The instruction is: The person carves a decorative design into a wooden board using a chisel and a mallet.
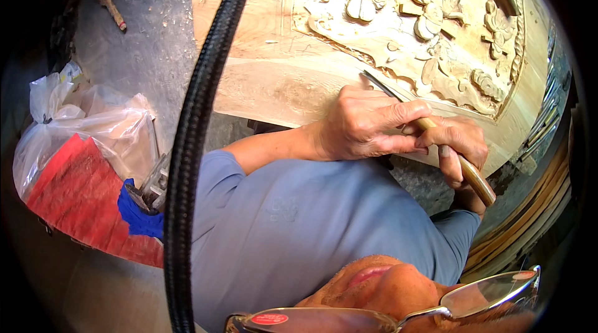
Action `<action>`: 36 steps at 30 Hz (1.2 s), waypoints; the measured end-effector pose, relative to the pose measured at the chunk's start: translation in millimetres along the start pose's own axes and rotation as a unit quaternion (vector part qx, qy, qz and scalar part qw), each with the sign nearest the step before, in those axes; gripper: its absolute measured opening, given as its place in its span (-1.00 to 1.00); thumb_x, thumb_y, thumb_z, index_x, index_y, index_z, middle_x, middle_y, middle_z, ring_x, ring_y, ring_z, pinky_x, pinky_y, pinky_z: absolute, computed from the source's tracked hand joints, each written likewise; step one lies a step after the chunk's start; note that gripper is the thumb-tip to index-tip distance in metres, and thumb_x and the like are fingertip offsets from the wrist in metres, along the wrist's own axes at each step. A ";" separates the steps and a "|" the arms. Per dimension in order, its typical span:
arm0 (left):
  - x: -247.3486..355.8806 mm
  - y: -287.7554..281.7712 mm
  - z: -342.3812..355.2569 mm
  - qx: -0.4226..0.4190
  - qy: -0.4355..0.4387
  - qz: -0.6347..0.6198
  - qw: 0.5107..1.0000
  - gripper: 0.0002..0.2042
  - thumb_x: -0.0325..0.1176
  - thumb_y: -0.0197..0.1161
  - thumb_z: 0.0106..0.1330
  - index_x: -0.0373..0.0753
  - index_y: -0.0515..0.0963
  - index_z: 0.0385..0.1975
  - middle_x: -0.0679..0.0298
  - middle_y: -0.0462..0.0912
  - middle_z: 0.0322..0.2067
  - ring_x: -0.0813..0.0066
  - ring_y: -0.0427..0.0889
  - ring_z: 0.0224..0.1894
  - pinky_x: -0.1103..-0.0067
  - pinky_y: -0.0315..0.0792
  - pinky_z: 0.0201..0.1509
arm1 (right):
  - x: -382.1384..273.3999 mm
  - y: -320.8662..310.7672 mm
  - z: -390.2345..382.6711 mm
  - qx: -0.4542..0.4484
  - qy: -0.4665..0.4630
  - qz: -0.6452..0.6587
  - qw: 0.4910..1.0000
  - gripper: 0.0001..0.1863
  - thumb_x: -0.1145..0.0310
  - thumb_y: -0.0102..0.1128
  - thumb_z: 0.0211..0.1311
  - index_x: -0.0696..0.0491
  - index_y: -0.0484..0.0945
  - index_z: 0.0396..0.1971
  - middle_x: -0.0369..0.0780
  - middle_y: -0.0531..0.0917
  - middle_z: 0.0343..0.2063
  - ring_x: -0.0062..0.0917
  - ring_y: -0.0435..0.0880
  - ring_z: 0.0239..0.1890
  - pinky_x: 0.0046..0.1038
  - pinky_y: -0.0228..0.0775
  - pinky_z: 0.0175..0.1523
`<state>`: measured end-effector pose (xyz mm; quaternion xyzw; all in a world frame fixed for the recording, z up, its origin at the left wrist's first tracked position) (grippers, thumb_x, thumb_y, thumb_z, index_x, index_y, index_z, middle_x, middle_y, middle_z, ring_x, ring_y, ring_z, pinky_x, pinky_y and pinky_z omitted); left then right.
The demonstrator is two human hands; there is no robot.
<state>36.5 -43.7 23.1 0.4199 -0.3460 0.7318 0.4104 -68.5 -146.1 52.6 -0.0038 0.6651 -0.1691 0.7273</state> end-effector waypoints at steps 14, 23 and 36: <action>-5.2 -12.8 -2.4 0.048 -0.055 0.009 0.997 -0.53 -0.51 0.65 0.12 -0.26 0.76 0.09 0.20 0.77 -0.47 0.26 0.80 -0.46 0.39 0.64 -0.38 | 4.1 8.2 11.2 -0.006 -0.026 0.013 1.000 -0.77 0.41 0.10 0.44 0.20 0.70 -0.19 0.05 0.85 -0.20 -0.10 0.92 -0.25 -0.19 0.77 -0.11; 2.9 -7.0 -5.4 0.028 0.016 0.029 0.999 -0.37 -0.37 0.73 0.10 -0.22 0.74 0.25 0.26 0.81 -0.44 0.38 0.80 -0.46 0.47 0.65 -0.39 | -9.0 4.4 12.7 -0.015 0.038 -0.026 0.999 -0.84 0.50 0.13 0.25 0.15 0.68 -0.27 -0.03 0.84 -0.31 -0.14 0.90 -0.31 -0.22 0.75 -0.17; 9.3 -11.3 -1.0 0.026 0.015 0.062 0.998 -0.28 -0.12 0.80 0.00 -0.20 0.75 0.23 0.31 0.82 -0.44 0.37 0.80 -0.48 0.45 0.63 -0.41 | -3.4 8.2 15.0 -0.007 0.013 0.038 0.999 -0.84 0.49 0.05 0.30 0.17 0.64 -0.34 -0.04 0.80 -0.42 -0.19 0.89 -0.36 -0.23 0.79 -0.18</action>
Point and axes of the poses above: each hand's wrist, its own z-axis towards the middle knuckle, its own y-axis out of the palm, x = y × z, the point moved 10 cm from there along z, towards the middle knuckle
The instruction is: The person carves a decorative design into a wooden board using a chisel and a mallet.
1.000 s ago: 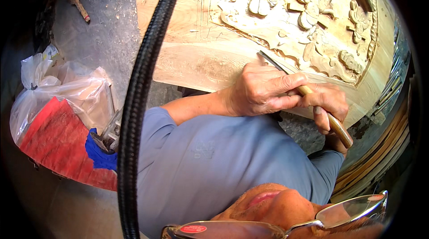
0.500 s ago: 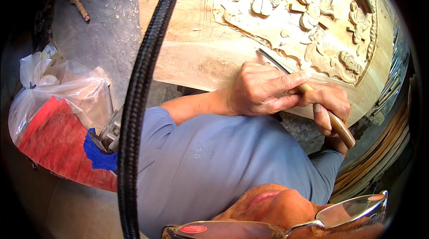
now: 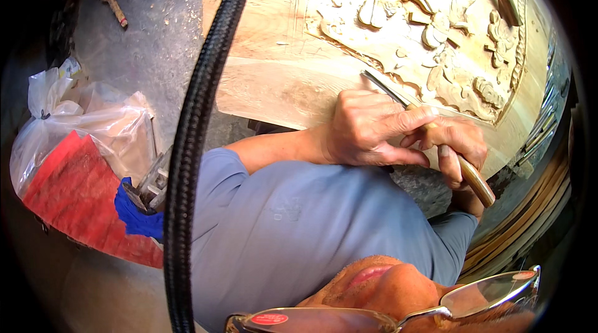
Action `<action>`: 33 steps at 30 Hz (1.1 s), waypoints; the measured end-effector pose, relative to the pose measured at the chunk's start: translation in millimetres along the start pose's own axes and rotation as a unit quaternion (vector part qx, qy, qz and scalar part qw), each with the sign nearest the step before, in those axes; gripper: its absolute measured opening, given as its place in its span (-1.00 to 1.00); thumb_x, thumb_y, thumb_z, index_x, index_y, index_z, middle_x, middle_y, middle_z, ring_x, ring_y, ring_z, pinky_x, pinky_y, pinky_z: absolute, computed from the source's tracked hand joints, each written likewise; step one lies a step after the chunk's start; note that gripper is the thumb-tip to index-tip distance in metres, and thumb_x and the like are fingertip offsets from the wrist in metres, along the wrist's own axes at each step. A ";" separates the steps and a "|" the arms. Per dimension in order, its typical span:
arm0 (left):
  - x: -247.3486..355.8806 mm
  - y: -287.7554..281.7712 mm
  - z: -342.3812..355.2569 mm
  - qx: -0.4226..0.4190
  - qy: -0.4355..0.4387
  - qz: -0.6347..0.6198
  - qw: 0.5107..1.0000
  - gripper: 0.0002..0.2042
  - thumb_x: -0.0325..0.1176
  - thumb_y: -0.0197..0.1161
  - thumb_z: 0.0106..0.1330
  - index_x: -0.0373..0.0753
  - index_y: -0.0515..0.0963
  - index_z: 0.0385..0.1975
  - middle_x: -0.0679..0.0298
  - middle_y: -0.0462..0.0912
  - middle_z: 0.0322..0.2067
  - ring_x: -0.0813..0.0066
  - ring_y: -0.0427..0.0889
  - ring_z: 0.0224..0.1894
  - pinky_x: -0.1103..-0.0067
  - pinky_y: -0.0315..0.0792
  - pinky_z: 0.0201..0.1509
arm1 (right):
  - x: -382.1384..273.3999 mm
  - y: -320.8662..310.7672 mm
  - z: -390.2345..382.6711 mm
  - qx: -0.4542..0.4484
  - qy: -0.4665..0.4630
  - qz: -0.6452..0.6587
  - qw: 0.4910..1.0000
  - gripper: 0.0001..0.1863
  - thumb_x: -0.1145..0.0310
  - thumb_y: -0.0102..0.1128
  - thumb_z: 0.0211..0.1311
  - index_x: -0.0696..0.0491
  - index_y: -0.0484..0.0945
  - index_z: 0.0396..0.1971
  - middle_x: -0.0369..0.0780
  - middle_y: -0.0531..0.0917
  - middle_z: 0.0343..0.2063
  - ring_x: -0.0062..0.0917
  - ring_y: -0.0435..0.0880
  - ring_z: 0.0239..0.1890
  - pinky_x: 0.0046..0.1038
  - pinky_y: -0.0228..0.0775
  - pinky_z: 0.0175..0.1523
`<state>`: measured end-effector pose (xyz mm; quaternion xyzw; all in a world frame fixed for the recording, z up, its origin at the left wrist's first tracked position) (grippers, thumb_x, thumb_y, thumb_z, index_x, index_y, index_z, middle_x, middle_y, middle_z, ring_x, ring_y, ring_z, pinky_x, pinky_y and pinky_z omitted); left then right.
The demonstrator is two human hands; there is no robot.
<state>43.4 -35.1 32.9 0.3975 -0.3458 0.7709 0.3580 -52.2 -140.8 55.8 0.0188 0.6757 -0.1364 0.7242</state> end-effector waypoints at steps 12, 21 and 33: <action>-11.1 -1.6 -1.6 0.043 -0.052 -0.014 0.998 -0.60 -0.44 0.65 0.05 -0.18 0.83 -0.05 0.26 0.75 -0.55 0.32 0.75 -0.55 0.43 0.59 -0.46 | 4.5 3.1 -1.9 0.008 -0.059 -0.029 0.998 -0.83 0.50 0.13 0.31 0.21 0.70 -0.26 0.06 0.82 -0.29 -0.11 0.90 -0.31 -0.21 0.76 -0.17; -8.5 -5.3 1.4 0.039 -0.063 -0.029 0.997 -0.63 -0.56 0.51 0.09 -0.24 0.82 -0.04 0.21 0.71 -0.59 0.31 0.71 -0.59 0.43 0.56 -0.48 | 6.3 3.6 -2.8 0.007 -0.070 -0.018 0.997 -0.80 0.48 0.10 0.35 0.21 0.70 -0.25 0.02 0.81 -0.32 -0.15 0.87 -0.35 -0.22 0.73 -0.22; -10.0 -8.8 -5.6 0.071 -0.050 -0.022 0.996 -0.57 -0.60 0.55 0.13 -0.32 0.78 0.06 0.24 0.76 -0.50 0.39 0.73 -0.56 0.49 0.57 -0.44 | 14.6 3.2 5.4 -0.019 -0.068 0.003 0.997 -0.74 0.50 0.05 0.32 0.21 0.69 -0.14 -0.03 0.82 -0.29 -0.11 0.86 -0.31 -0.23 0.73 -0.11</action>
Point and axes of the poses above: each hand's wrist, its own z-axis towards the middle knuckle, its own y-axis out of the palm, x = y × z, the point moved 10 cm from there along z, towards the middle knuckle
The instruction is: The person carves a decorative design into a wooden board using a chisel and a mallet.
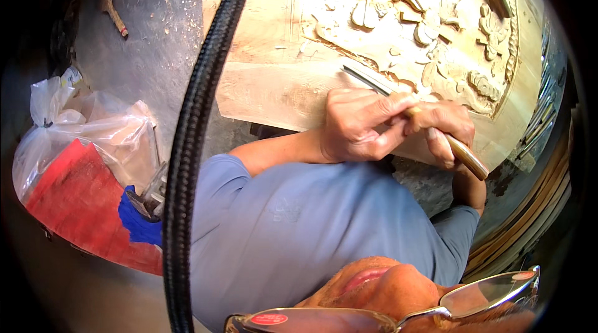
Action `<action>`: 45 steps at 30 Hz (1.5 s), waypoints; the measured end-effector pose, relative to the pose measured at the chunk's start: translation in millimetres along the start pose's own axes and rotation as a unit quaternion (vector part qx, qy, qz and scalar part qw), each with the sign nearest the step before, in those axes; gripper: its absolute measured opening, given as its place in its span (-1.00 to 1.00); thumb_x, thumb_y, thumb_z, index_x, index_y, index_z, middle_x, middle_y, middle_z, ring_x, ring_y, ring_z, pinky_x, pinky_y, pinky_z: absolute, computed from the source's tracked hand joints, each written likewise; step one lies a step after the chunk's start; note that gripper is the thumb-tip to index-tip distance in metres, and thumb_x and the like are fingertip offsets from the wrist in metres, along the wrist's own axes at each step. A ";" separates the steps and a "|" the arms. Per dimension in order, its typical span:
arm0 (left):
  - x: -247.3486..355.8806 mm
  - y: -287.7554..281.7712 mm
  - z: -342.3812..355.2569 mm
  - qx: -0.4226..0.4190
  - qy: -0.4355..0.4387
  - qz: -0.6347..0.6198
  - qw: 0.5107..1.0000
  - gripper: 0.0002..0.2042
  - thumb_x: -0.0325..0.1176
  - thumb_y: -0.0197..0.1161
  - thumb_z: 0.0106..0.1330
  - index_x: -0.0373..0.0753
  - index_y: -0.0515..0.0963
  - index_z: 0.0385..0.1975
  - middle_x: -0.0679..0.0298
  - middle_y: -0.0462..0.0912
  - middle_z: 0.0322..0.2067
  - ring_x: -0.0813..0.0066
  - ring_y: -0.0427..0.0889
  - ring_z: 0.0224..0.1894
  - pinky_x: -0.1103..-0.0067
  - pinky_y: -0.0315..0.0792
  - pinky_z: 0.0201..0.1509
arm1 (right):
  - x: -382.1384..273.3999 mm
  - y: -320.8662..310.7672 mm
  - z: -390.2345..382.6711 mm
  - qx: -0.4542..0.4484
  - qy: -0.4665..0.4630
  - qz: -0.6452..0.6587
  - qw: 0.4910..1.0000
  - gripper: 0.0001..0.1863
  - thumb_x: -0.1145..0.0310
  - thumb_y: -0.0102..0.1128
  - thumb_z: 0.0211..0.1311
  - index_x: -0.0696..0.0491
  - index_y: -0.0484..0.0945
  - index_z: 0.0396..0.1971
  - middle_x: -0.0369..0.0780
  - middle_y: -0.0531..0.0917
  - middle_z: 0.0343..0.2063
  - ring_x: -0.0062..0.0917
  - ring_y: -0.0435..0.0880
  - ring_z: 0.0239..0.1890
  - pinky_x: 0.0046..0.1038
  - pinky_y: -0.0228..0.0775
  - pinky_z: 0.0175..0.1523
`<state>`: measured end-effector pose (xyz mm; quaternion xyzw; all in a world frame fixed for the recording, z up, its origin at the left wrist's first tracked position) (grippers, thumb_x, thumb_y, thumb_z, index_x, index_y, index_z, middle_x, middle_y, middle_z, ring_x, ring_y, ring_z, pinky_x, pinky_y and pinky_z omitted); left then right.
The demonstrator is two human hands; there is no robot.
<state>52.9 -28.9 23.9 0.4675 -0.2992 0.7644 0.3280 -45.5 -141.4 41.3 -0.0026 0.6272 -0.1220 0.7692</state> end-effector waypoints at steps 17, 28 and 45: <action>5.5 7.7 2.8 -0.084 0.055 0.008 0.995 -0.57 -0.41 0.59 0.28 -0.30 0.75 0.16 0.16 0.78 -0.45 0.22 0.80 -0.46 0.37 0.65 -0.35 | -21.7 -5.5 -3.8 0.009 0.087 -0.051 0.995 -0.75 0.51 0.08 0.25 0.21 0.71 -0.18 -0.05 0.85 -0.28 -0.17 0.86 -0.33 -0.25 0.70 -0.12; 13.3 5.2 6.7 -0.057 0.045 0.031 0.997 -0.42 -0.53 0.64 0.06 -0.27 0.77 0.20 0.27 0.77 -0.50 0.39 0.75 -0.55 0.47 0.60 -0.45 | -10.1 0.0 1.3 -0.005 0.060 -0.017 0.998 -0.80 0.52 0.09 0.27 0.18 0.69 -0.23 -0.08 0.80 -0.38 -0.17 0.84 -0.36 -0.21 0.72 -0.16; -0.5 3.8 -5.3 -0.067 0.043 0.031 0.996 -0.43 -0.53 0.59 0.14 -0.25 0.73 0.24 0.22 0.74 -0.52 0.31 0.74 -0.57 0.41 0.59 -0.48 | -10.7 4.2 8.1 0.004 -0.002 -0.026 1.000 -0.79 0.51 0.09 0.23 0.18 0.69 -0.23 -0.13 0.78 -0.40 -0.21 0.82 -0.42 -0.25 0.69 -0.26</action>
Point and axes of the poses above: each hand's wrist, its own z-axis towards the middle knuckle, its own y-axis out of the palm, x = y × z, the point moved 10 cm from there along z, towards the middle knuckle
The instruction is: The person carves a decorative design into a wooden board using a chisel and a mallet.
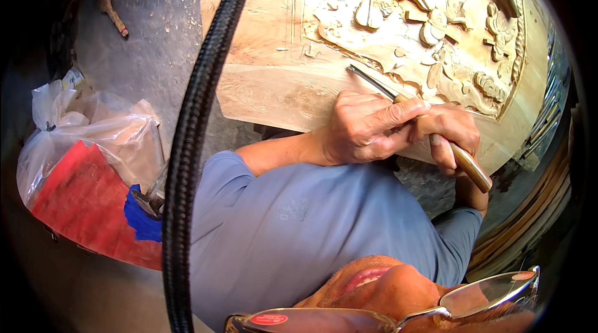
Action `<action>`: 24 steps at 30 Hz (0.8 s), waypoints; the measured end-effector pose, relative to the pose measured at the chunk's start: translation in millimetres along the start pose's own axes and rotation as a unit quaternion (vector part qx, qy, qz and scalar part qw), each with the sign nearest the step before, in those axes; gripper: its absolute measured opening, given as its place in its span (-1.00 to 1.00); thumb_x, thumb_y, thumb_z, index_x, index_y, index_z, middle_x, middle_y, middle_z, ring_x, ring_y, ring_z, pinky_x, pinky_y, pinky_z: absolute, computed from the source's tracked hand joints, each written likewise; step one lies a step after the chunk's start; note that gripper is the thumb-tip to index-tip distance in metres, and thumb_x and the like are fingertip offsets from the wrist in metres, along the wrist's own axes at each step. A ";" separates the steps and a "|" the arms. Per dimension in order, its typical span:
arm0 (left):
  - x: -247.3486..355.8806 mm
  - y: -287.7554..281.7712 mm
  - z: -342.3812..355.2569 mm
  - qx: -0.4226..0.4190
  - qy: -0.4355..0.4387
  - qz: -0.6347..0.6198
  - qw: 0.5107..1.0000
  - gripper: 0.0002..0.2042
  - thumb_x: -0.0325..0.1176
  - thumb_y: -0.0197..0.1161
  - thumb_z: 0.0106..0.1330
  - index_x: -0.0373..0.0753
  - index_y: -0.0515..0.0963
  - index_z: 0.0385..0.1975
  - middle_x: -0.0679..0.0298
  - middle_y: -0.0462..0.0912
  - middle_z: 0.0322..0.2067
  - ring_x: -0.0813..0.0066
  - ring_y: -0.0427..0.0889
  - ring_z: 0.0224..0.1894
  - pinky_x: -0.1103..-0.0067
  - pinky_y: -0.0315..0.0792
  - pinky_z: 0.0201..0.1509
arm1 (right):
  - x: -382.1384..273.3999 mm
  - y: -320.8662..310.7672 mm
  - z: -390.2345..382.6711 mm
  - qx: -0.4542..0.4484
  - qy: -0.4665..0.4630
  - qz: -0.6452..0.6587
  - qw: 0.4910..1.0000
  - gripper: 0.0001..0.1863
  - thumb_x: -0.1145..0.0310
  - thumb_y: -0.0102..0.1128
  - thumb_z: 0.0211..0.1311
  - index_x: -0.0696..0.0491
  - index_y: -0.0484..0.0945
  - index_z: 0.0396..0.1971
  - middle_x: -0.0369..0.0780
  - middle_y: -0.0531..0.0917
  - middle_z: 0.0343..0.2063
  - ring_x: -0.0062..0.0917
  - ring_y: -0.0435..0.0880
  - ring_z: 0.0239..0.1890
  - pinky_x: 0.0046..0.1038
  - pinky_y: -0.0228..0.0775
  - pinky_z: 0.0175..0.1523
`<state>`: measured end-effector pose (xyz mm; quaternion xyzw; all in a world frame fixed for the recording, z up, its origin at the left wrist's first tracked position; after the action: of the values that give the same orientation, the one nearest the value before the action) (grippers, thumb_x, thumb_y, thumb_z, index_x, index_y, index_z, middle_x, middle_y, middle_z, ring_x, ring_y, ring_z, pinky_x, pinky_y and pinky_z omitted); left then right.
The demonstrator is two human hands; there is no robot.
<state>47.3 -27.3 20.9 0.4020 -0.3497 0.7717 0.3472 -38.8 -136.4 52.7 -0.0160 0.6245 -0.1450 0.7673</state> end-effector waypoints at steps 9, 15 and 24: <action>-11.5 -13.6 -0.8 0.082 -0.083 -0.055 0.992 -0.50 -0.75 0.50 0.15 -0.44 0.74 0.16 0.27 0.75 -0.46 0.66 0.68 -0.44 0.63 0.57 -0.33 | 23.1 9.7 16.8 0.017 0.065 0.062 0.996 -0.87 0.54 0.18 0.42 0.13 0.70 -0.17 -0.11 0.81 -0.31 -0.15 0.85 -0.27 -0.30 0.66 -0.15; 1.4 -5.3 1.4 0.053 -0.012 -0.046 0.997 -0.47 -0.70 0.54 0.12 -0.40 0.75 0.18 0.20 0.79 -0.44 0.51 0.75 -0.48 0.58 0.61 -0.34 | 6.6 1.5 1.7 0.021 0.060 0.005 0.998 -0.81 0.51 0.15 0.38 0.15 0.74 -0.16 -0.06 0.81 -0.32 -0.17 0.86 -0.30 -0.25 0.67 -0.16; 20.9 5.5 2.5 -0.018 0.062 -0.008 0.998 -0.37 -0.43 0.60 0.22 -0.25 0.69 0.36 0.22 0.78 -0.46 0.30 0.71 -0.57 0.39 0.56 -0.47 | -14.2 -16.6 -36.8 0.095 0.024 -0.038 0.994 -0.69 0.35 0.06 0.56 0.22 0.74 -0.16 -0.03 0.85 -0.33 -0.21 0.91 -0.24 -0.29 0.74 -0.07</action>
<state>34.6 -26.8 38.6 0.3502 -0.3381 0.7856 0.3819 -80.2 -143.1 61.6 0.0369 0.6253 -0.2326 0.7440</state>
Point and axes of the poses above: each hand's wrist, its own z-axis towards the middle knuckle, its own y-axis out of the palm, x = y × z, the point moved 10 cm from there along z, towards the middle knuckle
